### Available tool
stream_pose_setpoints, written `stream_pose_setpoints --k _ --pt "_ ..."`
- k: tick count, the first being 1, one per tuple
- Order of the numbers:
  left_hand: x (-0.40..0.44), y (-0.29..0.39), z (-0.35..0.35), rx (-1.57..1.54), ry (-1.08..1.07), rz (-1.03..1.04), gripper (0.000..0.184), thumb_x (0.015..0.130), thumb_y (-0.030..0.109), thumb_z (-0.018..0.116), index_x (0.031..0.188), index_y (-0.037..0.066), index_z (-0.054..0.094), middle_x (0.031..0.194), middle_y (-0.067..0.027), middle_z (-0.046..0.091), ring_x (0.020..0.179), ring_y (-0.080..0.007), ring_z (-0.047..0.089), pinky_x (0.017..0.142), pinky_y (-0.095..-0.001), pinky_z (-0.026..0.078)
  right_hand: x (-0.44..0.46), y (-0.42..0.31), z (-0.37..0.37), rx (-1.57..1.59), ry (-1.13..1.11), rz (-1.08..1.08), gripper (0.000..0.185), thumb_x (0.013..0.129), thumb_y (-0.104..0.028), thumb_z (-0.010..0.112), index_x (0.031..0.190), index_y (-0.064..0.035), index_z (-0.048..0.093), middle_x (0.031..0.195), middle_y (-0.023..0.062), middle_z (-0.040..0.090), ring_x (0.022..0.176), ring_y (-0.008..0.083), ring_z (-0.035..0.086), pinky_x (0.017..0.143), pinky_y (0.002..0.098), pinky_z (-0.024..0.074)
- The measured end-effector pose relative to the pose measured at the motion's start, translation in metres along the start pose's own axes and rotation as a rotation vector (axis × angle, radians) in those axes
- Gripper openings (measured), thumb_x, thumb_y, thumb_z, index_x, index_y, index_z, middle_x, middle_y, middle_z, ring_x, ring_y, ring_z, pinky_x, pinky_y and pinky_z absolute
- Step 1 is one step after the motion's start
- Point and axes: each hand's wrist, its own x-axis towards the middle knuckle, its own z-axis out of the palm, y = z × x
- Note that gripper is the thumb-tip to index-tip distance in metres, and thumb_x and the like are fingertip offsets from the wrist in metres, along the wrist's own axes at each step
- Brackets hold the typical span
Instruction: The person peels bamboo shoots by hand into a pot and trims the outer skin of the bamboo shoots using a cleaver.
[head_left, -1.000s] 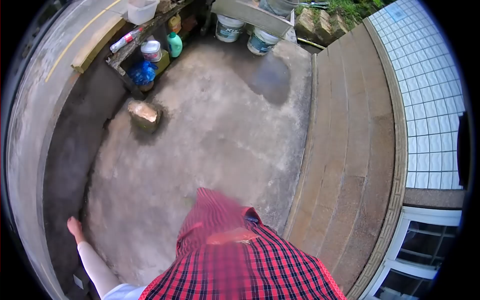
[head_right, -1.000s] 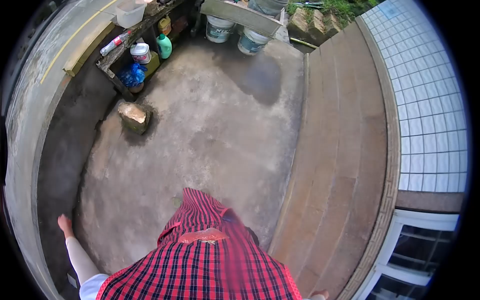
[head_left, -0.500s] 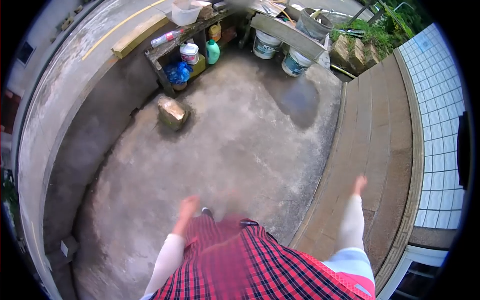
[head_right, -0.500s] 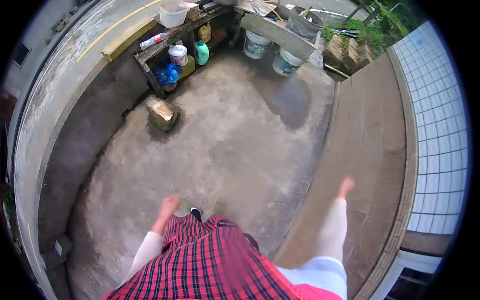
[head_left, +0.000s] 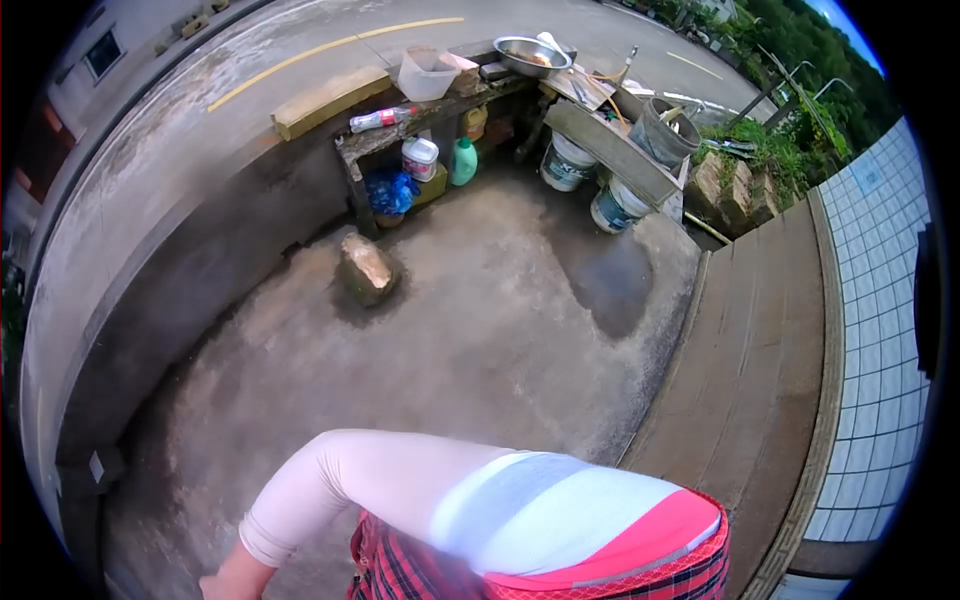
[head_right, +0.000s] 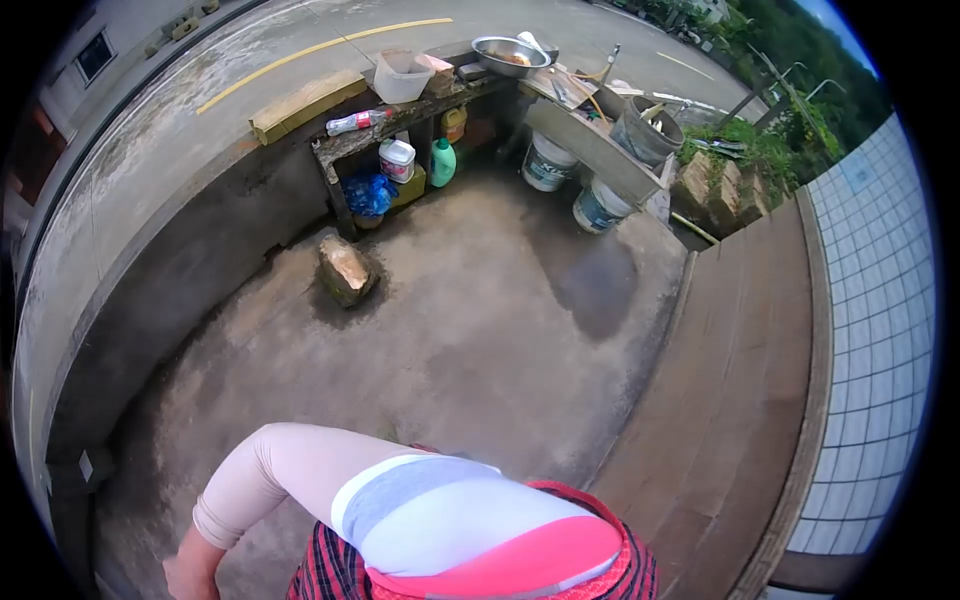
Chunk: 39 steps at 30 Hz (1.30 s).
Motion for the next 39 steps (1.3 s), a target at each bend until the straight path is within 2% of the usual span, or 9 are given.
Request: stream_pose_setpoints --k 6,10,12,15,21,26,30,36,39 --pt "-0.005 0.058 0.088 0.151 -0.286 0.027 0.014 0.087 0.019 0.05 0.086 0.008 0.058 0.069 -0.0007 0.055 0.064 -0.0157 0.055 0.053 -0.0285 0.043 -0.511 0.089 -0.192 -0.596 1.099 1.58 0.034 0.082 -0.028 0.056 0.104 -0.0021 0.061 0.099 0.0194 0.063 0.094 0.0328 0.06 0.078 0.0428 0.0483" --pt "0.056 0.261 0.161 0.069 -0.417 0.491 0.013 0.087 0.017 0.049 0.088 0.007 0.057 0.068 0.0014 0.054 0.062 -0.013 0.054 0.051 -0.0258 0.042 -0.787 -0.422 -0.115 -0.905 1.855 2.072 0.029 0.087 -0.029 0.055 0.1 -0.0039 0.06 0.066 0.0022 0.055 0.052 0.0131 0.048 0.046 0.0289 0.0367" --pt "0.008 0.44 0.273 -0.033 -0.526 0.842 0.013 0.089 0.017 0.049 0.079 0.009 0.05 0.059 0.0053 0.042 0.048 -0.0077 0.042 0.042 -0.0235 0.035 -0.734 -0.675 0.019 -1.326 2.121 2.538 0.024 0.085 -0.032 0.054 0.085 -0.0073 0.058 0.058 0.0005 0.046 0.048 0.0139 0.042 0.042 0.031 0.0324" --pt "-0.164 0.64 0.453 -0.207 -0.608 1.013 0.021 0.092 0.02 0.053 0.108 0.006 0.056 0.075 0.0014 0.056 0.056 -0.0039 0.048 0.045 -0.0174 0.038 -0.513 -0.805 0.175 -1.545 2.921 2.168 0.025 0.085 -0.026 0.051 0.071 -0.0056 0.057 0.058 0.0054 0.051 0.052 0.016 0.048 0.048 0.0364 0.0369" --pt "-0.573 0.533 0.792 0.282 -1.086 1.302 0.029 0.086 0.022 0.055 0.103 0.0 0.06 0.1 -0.0144 0.066 0.096 -0.0279 0.062 0.081 -0.0377 0.049 -0.368 -0.587 0.278 -0.663 3.534 2.128 0.022 0.083 -0.029 0.052 0.076 -0.009 0.057 0.065 0.0046 0.053 0.059 0.0162 0.051 0.053 0.0336 0.0399" --pt "-0.787 0.355 0.698 1.032 -1.96 2.221 0.031 0.079 0.018 0.056 0.109 0.011 0.061 0.101 -0.0147 0.064 0.094 -0.0337 0.06 0.079 -0.0443 0.048 -0.406 -0.479 0.233 0.003 3.522 2.053 0.02 0.082 -0.032 0.053 0.081 -0.0119 0.056 0.071 0.0038 0.056 0.065 0.0164 0.053 0.056 0.0312 0.0425" --pt "-0.744 0.401 0.7 0.85 -2.238 1.854 0.032 0.079 0.023 0.059 0.107 0.007 0.062 0.094 -0.0157 0.065 0.089 -0.0329 0.061 0.076 -0.0428 0.048 -0.5 -0.536 0.184 -0.24 3.343 1.995 0.02 0.081 -0.034 0.054 0.084 -0.0143 0.056 0.075 0.0033 0.057 0.069 0.0165 0.055 0.059 0.0294 0.0446" --pt "-0.421 0.609 0.785 0.912 -0.712 1.302 0.036 0.08 0.027 0.06 0.106 0.003 0.063 0.1 -0.0196 0.064 0.098 -0.0387 0.059 0.084 -0.0445 0.048 -0.847 -0.5 -0.008 -0.53 2.721 1.961 0.02 0.088 -0.032 0.057 0.094 -0.0131 0.055 0.079 0.0027 0.061 0.064 0.0156 0.058 0.05 0.0277 0.0438" --pt "-0.248 0.698 0.72 0.189 -0.586 0.551 0.021 0.082 0.022 0.057 0.085 0.003 0.065 0.069 -0.0093 0.061 0.053 -0.0151 0.057 0.044 -0.0272 0.045 -0.929 -0.281 -0.212 -0.313 2.614 1.96 0.03 0.089 -0.03 0.059 0.111 -0.0095 0.056 0.09 0.0056 0.064 0.074 0.0138 0.061 0.056 0.0266 0.0448"
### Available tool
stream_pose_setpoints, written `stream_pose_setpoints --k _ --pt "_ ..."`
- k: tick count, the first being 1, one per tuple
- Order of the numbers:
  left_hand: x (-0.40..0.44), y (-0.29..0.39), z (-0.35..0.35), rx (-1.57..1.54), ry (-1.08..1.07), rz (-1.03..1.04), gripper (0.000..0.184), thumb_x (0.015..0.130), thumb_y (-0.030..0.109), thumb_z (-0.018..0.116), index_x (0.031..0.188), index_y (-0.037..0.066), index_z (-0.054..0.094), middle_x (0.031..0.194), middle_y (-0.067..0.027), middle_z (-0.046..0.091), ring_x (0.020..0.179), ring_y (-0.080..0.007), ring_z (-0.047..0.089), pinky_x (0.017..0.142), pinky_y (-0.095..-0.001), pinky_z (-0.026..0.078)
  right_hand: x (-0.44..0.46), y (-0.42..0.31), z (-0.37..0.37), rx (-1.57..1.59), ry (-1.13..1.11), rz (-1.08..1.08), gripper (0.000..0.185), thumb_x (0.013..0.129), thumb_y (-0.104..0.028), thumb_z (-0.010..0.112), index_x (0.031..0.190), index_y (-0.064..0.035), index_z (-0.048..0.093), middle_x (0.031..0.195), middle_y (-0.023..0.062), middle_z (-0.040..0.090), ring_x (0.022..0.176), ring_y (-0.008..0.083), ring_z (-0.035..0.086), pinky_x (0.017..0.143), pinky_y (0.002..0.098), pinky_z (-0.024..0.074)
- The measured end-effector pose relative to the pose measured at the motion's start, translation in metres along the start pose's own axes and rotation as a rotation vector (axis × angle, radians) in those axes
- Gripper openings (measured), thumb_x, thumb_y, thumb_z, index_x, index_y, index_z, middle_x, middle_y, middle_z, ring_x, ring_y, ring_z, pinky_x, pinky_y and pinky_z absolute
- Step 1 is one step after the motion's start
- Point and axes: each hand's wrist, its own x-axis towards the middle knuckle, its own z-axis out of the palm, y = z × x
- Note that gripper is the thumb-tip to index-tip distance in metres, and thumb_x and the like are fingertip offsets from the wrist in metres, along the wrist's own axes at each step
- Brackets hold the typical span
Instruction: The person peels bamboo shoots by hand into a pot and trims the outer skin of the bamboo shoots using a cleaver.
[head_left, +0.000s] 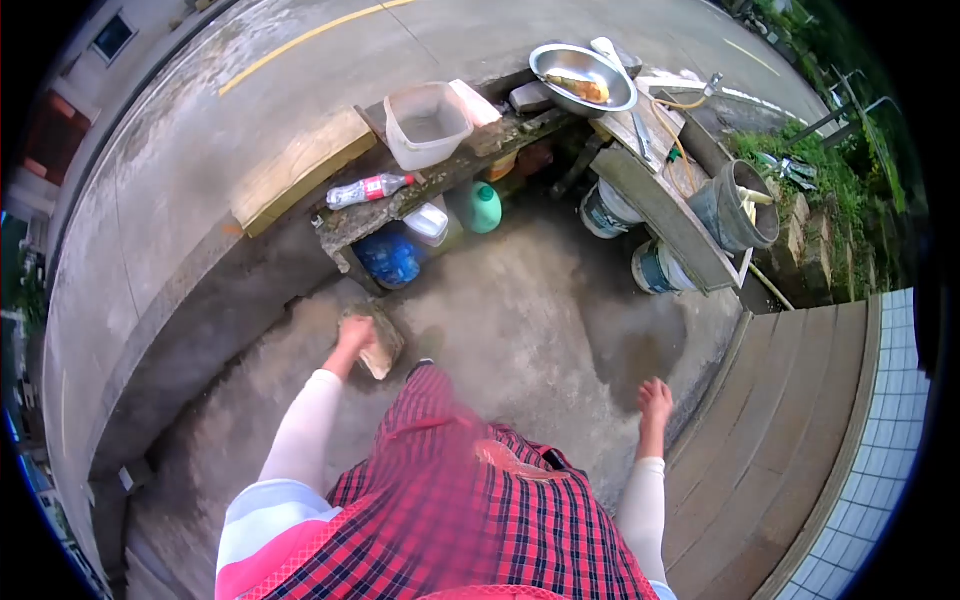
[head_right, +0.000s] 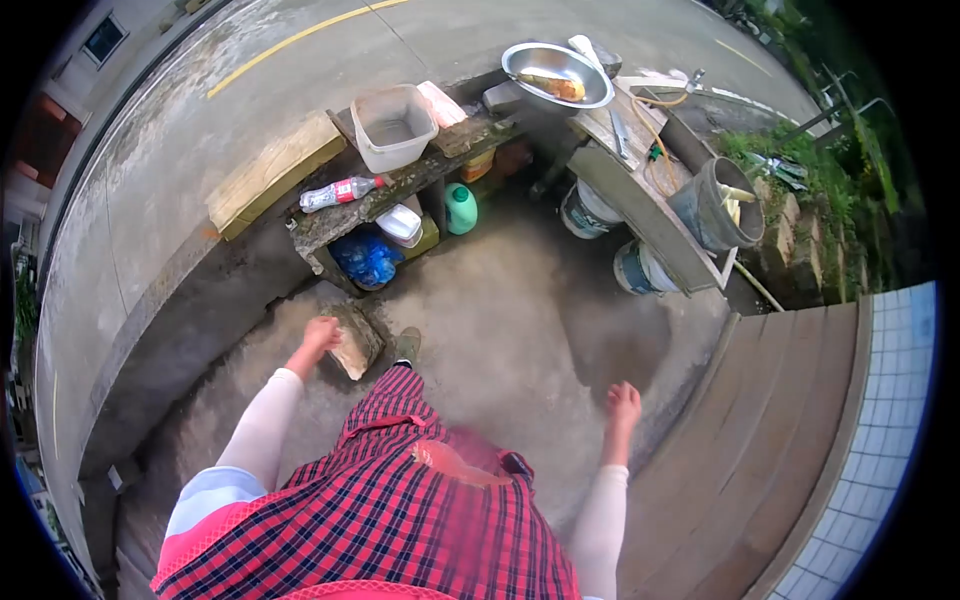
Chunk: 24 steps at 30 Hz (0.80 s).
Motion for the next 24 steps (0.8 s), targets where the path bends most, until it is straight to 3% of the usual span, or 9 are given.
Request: stream_pose_setpoints --k 3,8,11,15,17,18,20,22,24 --pt "0.087 -0.05 -0.143 0.523 0.469 0.121 0.029 0.079 0.027 0.061 0.091 0.002 0.068 0.079 -0.0157 0.067 0.074 -0.0286 0.067 0.078 -0.0374 0.05 -0.061 -0.032 0.24 -0.2 -0.624 -0.125 0.035 0.091 -0.03 0.055 0.116 -0.0053 0.055 0.1 0.0078 0.064 0.08 0.0144 0.061 0.065 0.0284 0.0481" --pt "0.08 -0.012 -0.188 -0.029 0.309 -0.221 0.017 0.084 0.015 0.054 0.09 0.002 0.063 0.065 -0.01 0.061 0.048 -0.0178 0.056 0.044 -0.0331 0.045 -0.236 -0.099 0.413 -1.02 -1.51 -1.076 0.036 0.087 -0.028 0.057 0.118 -0.0107 0.057 0.112 0.0149 0.06 0.102 0.0329 0.056 0.088 0.0394 0.0457" --pt "0.105 0.004 -0.139 0.012 0.131 -0.286 0.016 0.085 0.013 0.053 0.094 0.003 0.062 0.067 -0.0084 0.061 0.052 -0.0172 0.057 0.045 -0.0309 0.046 -0.205 -0.063 0.415 -0.671 -1.342 -0.92 0.029 0.085 -0.026 0.058 0.111 -0.0131 0.059 0.098 0.0133 0.063 0.093 0.0314 0.061 0.08 0.0392 0.0492" --pt "0.129 0.075 -0.031 0.117 -0.108 -0.147 0.028 0.087 0.029 0.06 0.101 0.005 0.061 0.074 -0.0059 0.064 0.058 -0.0144 0.06 0.049 -0.0265 0.048 -0.075 -0.002 0.302 -0.881 -0.577 -0.428 0.03 0.087 -0.022 0.056 0.11 -0.0034 0.06 0.092 0.0172 0.067 0.082 0.0269 0.066 0.074 0.0339 0.051" --pt "0.132 0.14 0.025 -0.058 -0.082 0.207 0.04 0.085 0.036 0.063 0.104 0.001 0.059 0.075 -0.0058 0.064 0.063 -0.0144 0.061 0.054 -0.0274 0.048 -0.045 0.027 0.199 -1.063 -0.122 -0.211 0.033 0.083 -0.031 0.057 0.101 -0.0034 0.064 0.085 0.0177 0.067 0.08 0.0313 0.066 0.075 0.0384 0.0509" --pt "0.121 0.188 0.049 0.169 0.238 0.672 0.048 0.084 0.038 0.064 0.11 -0.002 0.057 0.081 -0.0076 0.061 0.068 -0.0154 0.06 0.061 -0.0296 0.048 -0.06 0.022 0.159 -1.243 0.031 -0.116 0.034 0.081 -0.034 0.056 0.095 -0.004 0.067 0.086 0.0188 0.067 0.083 0.0343 0.065 0.079 0.0417 0.0503" --pt "0.078 0.299 0.072 -0.038 0.249 0.737 0.066 0.082 0.038 0.066 0.128 -0.003 0.043 0.104 -0.0141 0.054 0.078 -0.0207 0.057 0.071 -0.0326 0.047 -0.102 0.015 0.101 -1.374 0.05 0.035 0.031 0.08 -0.029 0.053 0.089 -0.0037 0.068 0.088 0.0204 0.067 0.085 0.0338 0.065 0.077 0.0431 0.0513" --pt "0.109 0.342 0.099 0.088 0.391 0.651 0.085 0.074 0.052 0.069 0.126 -0.01 0.04 0.109 -0.0263 0.049 0.101 -0.0341 0.052 0.082 -0.0382 0.045 -0.096 0.08 0.023 -1.464 -0.474 0.205 0.023 0.079 -0.019 0.054 0.078 -0.0017 0.068 0.074 0.0176 0.067 0.066 0.0286 0.067 0.063 0.0368 0.0546" --pt "0.159 0.352 0.124 0.123 0.33 0.347 0.071 0.074 0.046 0.07 0.113 -0.01 0.047 0.106 -0.0302 0.053 0.079 -0.0384 0.063 0.074 -0.0408 0.053 -0.127 0.041 0.078 -1.273 -0.454 0.29 0.02 0.081 -0.016 0.056 0.085 0.0001 0.067 0.071 0.0135 0.066 0.065 0.0221 0.067 0.061 0.0333 0.0535"
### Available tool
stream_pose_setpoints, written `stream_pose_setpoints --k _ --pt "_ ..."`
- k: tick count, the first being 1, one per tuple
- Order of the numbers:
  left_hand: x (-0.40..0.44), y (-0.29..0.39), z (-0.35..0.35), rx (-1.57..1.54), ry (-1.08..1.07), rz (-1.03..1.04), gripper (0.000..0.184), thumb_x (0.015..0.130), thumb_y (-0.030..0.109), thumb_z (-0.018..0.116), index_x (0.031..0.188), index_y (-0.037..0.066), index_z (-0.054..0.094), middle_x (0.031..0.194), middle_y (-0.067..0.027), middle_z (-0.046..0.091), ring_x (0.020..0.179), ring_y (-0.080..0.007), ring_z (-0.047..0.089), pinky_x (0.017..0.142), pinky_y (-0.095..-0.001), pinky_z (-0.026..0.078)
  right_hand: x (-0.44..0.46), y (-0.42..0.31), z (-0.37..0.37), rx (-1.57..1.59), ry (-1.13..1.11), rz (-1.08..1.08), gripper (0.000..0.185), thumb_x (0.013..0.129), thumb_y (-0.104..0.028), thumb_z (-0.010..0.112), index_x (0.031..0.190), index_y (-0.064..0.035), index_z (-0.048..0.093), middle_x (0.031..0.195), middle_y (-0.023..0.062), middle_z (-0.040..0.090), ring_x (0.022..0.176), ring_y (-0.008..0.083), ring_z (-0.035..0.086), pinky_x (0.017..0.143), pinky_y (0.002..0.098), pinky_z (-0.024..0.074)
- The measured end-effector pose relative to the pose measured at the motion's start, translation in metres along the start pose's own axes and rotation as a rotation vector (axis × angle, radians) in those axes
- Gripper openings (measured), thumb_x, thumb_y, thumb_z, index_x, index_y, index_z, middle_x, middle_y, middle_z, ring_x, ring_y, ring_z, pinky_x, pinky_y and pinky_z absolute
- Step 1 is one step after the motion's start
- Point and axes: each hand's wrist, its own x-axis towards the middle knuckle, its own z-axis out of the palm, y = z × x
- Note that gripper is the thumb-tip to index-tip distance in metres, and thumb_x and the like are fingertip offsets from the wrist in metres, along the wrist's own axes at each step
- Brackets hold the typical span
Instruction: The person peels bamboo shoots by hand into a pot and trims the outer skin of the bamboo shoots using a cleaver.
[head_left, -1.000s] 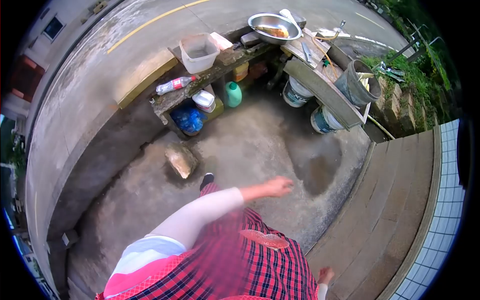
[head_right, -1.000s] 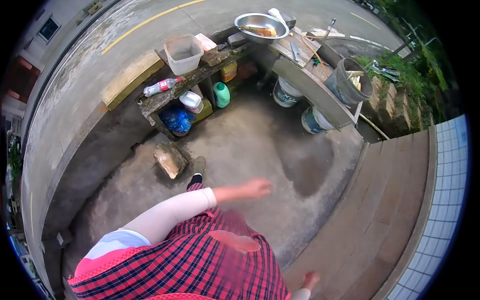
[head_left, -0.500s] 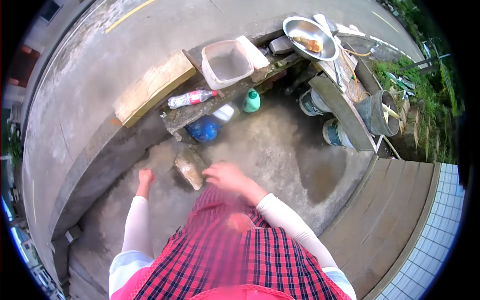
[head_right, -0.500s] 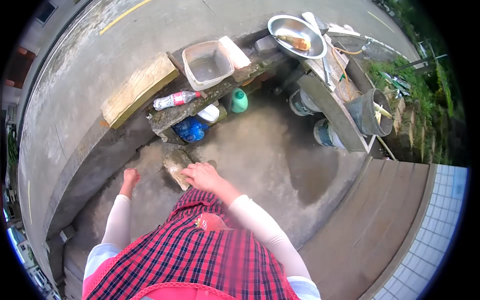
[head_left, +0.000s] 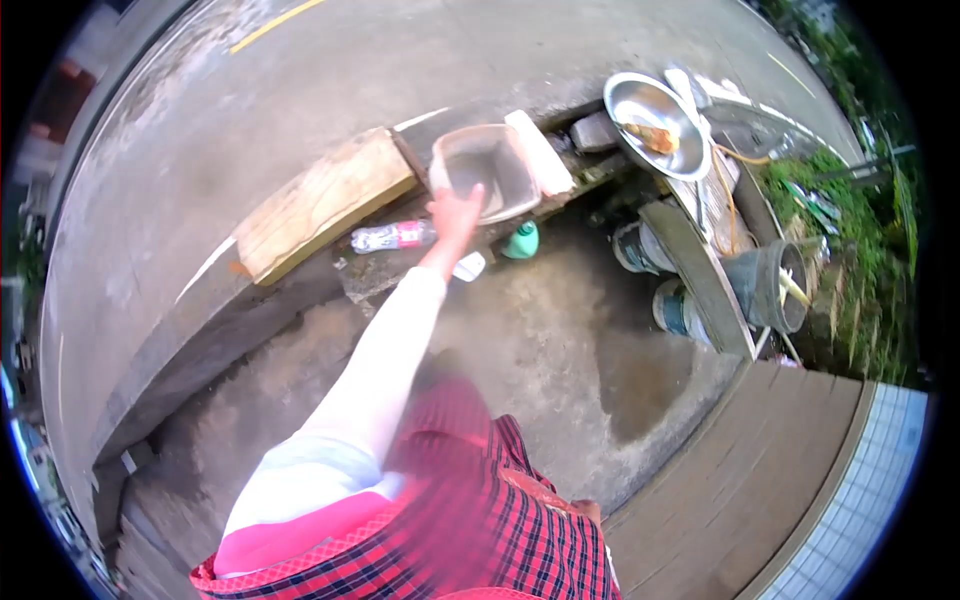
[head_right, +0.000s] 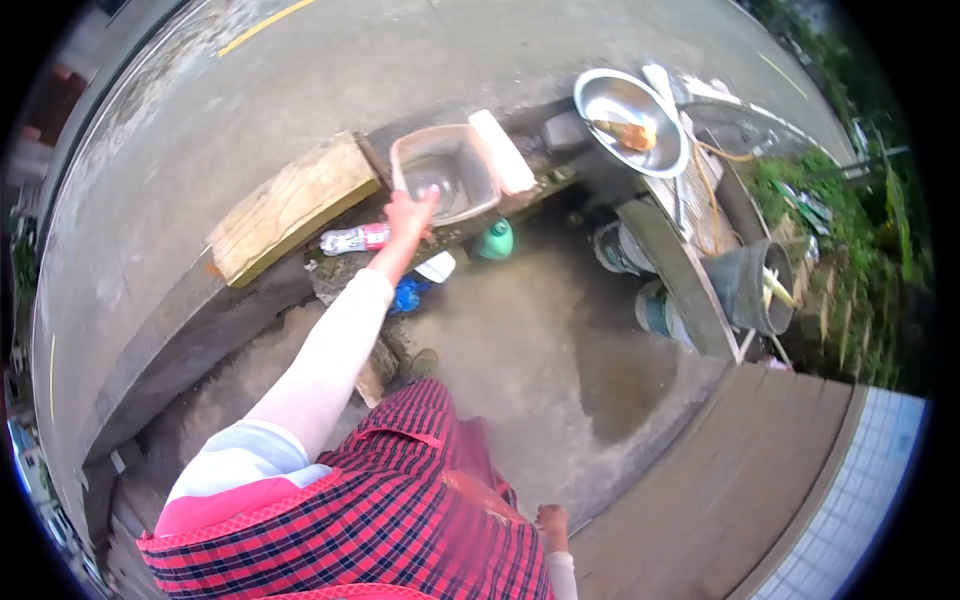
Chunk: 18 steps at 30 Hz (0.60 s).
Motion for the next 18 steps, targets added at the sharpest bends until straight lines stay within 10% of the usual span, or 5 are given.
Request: stream_pose_setpoints --k 4,6,11,18 --pt "-0.003 0.004 -0.016 0.001 -0.171 -0.002 0.026 0.074 0.009 0.055 0.094 -0.005 0.061 0.094 -0.0278 0.062 0.092 -0.0444 0.059 0.084 -0.0456 0.048 0.011 -0.079 0.0 0.14 -0.07 -0.288 0.026 0.085 -0.019 0.058 0.101 0.0008 0.064 0.075 0.0131 0.067 0.071 0.0193 0.067 0.063 0.0307 0.052" --pt "-0.012 -0.013 -0.042 0.084 -0.139 0.295 0.026 0.076 0.011 0.056 0.094 -0.007 0.06 0.083 -0.0262 0.064 0.075 -0.0384 0.066 0.063 -0.0432 0.054 0.029 -0.123 -0.009 0.199 -0.104 -0.408 0.03 0.086 -0.021 0.058 0.106 0.0003 0.062 0.079 0.0137 0.068 0.072 0.0191 0.068 0.064 0.0304 0.0518" --pt "-0.052 -0.033 -0.187 -0.415 -0.48 -0.08 0.025 0.08 0.015 0.057 0.1 0.0 0.06 0.076 -0.0065 0.063 0.047 -0.0145 0.054 0.037 -0.0261 0.042 0.099 -0.208 -0.058 -0.028 -0.072 -0.71 0.029 0.09 -0.02 0.055 0.112 -0.0012 0.058 0.088 0.0083 0.066 0.072 0.0153 0.065 0.054 0.0267 0.0478" --pt "-0.265 -0.336 -0.413 -0.571 0.47 -0.397 0.026 0.076 0.01 0.057 0.099 -0.001 0.059 0.078 -0.0102 0.062 0.061 -0.0219 0.061 0.042 -0.0317 0.047 0.099 -0.228 -0.091 0.159 -0.259 -0.805 0.028 0.091 -0.019 0.054 0.112 0.0006 0.056 0.089 0.0093 0.065 0.074 0.015 0.065 0.052 0.0231 0.0465"
